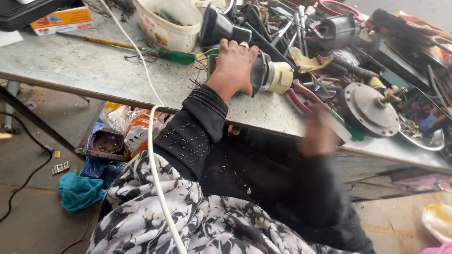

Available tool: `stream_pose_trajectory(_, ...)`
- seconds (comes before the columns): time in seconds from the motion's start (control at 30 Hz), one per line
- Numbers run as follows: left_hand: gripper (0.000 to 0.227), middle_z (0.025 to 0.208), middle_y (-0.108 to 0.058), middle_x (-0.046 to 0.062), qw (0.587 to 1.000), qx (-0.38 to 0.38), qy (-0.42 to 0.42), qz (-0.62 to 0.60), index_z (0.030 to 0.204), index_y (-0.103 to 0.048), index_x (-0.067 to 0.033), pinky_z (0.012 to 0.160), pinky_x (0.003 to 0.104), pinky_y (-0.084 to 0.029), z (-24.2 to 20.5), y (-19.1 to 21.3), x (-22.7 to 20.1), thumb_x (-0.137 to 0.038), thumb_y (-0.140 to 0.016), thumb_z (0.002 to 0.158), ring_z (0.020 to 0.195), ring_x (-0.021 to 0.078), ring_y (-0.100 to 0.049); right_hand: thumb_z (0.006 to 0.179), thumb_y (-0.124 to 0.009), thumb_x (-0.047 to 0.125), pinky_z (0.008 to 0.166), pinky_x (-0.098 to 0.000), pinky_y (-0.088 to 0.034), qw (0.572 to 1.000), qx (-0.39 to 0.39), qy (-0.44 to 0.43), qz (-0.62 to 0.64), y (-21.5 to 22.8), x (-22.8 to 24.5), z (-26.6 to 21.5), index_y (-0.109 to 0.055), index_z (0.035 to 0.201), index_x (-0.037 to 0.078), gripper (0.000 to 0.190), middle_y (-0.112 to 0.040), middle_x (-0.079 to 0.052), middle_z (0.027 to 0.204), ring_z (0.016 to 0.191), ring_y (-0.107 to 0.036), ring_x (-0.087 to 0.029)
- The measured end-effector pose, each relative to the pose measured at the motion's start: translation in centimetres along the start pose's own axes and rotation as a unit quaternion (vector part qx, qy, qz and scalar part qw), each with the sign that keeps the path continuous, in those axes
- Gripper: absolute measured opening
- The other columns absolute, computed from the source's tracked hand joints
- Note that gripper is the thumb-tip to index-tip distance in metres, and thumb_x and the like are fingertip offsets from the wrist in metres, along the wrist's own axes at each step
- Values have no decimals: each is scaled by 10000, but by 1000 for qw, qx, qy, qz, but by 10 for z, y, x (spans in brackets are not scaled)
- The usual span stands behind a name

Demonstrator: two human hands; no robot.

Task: The person uses a hammer to strike a plastic component attached to a motor housing, attempting to dislodge it. After several impacts, the plastic piece is removed, and the person uses pliers to manipulate a metal ring on the exposed motor shaft.

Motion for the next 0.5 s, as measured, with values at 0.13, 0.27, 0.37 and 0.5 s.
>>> stream_pose_trajectory(0.13,1123,1269,-601,135,998,55,5,-1,1391,-428,-109,1070,513,-306,3,3,2,-654,-928,546,1212,340,-523,944,-637,54,926,-448,-522,997,65,42,-16,-9,-11,-2,-316,1650,220,793,-597,-284,1430,1114,-632,-316)
stream_pose_trajectory(0.27,1092,1241,-623,135,1000,2,-11,6,1391,-451,-120,1032,476,-354,-2,7,1,-626,-921,546,1188,332,-553,1044,-515,52,763,-226,-452,910,-23,-131,393,38,-77,-3,-437,1604,148,573,-626,-85,1218,945,-537,-79)
stream_pose_trajectory(0.37,1091,1231,-626,130,1000,9,-9,5,1387,-455,-125,1024,466,-362,-3,2,0,-626,-923,538,1182,329,-560,1043,-522,91,825,-340,-480,973,52,-164,151,11,-90,5,-468,1560,168,525,-648,-139,1209,1005,-587,-220)
stream_pose_trajectory(0.5,1026,1218,-643,123,1000,10,-13,2,1366,-481,-129,1033,452,-376,-7,1,-5,-602,-916,566,1188,320,-568,1041,-532,142,908,-494,-513,953,146,-199,-176,-32,-73,-5,-510,1501,193,463,-675,-212,1197,1083,-648,-409)
Point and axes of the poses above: each hand's wrist, its own z-axis towards the middle knuckle, its own y-axis out of the back of the hand, x = y × z, the point moved 7 cm from there along z, towards the middle knuckle
